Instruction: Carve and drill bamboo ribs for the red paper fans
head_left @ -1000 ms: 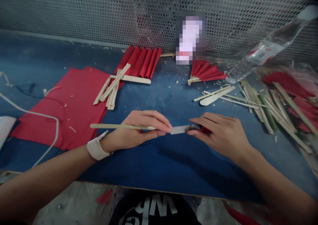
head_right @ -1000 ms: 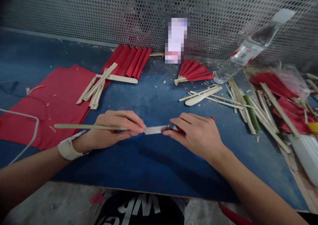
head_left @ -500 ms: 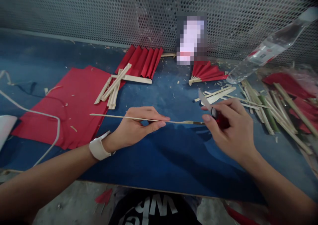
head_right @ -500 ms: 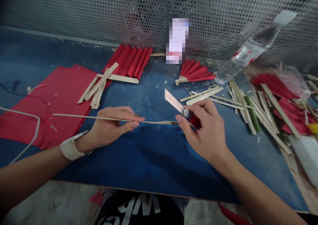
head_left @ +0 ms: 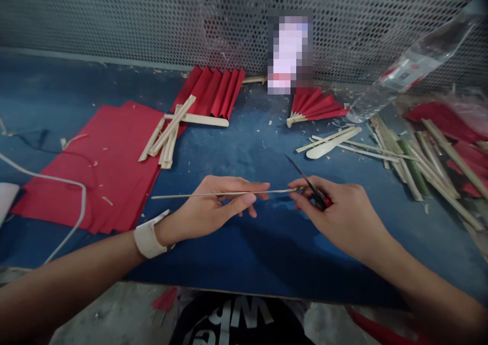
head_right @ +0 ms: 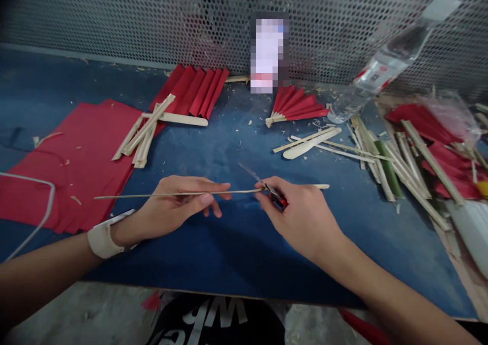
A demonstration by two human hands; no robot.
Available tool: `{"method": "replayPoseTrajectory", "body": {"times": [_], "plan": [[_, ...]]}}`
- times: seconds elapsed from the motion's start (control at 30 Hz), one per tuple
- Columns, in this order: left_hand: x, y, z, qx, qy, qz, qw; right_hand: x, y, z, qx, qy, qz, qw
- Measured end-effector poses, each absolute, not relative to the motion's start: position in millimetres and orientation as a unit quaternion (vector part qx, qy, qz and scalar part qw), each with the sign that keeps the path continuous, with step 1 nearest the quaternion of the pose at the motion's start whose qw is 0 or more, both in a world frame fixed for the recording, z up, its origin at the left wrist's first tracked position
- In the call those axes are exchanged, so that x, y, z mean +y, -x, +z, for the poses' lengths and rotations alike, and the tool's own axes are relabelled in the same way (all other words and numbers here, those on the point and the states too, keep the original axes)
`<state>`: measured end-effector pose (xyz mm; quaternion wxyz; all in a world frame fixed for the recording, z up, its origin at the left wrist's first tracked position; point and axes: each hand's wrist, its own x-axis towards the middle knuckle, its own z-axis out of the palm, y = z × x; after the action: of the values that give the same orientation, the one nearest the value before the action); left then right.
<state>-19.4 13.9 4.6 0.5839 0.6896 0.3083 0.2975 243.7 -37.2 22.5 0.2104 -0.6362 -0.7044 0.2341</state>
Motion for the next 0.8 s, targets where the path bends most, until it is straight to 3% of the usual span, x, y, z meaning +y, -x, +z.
{"method": "replayPoseTrajectory", "body": {"times": [0.1,0.17,0.23,0.3,0.37,0.43,0.47,0.53,0.63,0.8], "plan": [[15,22,11,0.306,-0.746,0.178,0.563,-32,-253,15,-0.721,0.649,0.159,0.184],[13,24,16,0.212,-0.813,0.069,0.537,-29,-258,11,-0.728,0.657,0.110,0.159],[9,25,21,0.107,-0.862,0.057,0.492,-25,-261,8,-0.732,0.665,0.077,0.124],[3,25,22,0.076,-0.917,0.135,0.366,-21,-261,6,-0.735,0.669,0.070,0.084],[-1,24,19,0.130,-0.957,0.202,0.161,-18,-259,6,-0.735,0.672,0.082,0.051],[-1,24,12,0.211,-0.956,0.202,-0.006,-16,-258,6,-0.731,0.674,0.101,0.033],[1,24,8,0.244,-0.951,0.185,-0.042,-15,-257,6,-0.729,0.675,0.111,0.029],[8,26,1,0.273,-0.952,0.137,-0.019,-13,-257,6,-0.726,0.674,0.132,0.029],[19,29,-4,0.294,-0.943,0.104,0.113,-13,-260,6,-0.730,0.664,0.151,0.055],[29,32,-3,0.331,-0.891,0.136,0.281,-15,-263,5,-0.733,0.637,0.146,0.189]]}}
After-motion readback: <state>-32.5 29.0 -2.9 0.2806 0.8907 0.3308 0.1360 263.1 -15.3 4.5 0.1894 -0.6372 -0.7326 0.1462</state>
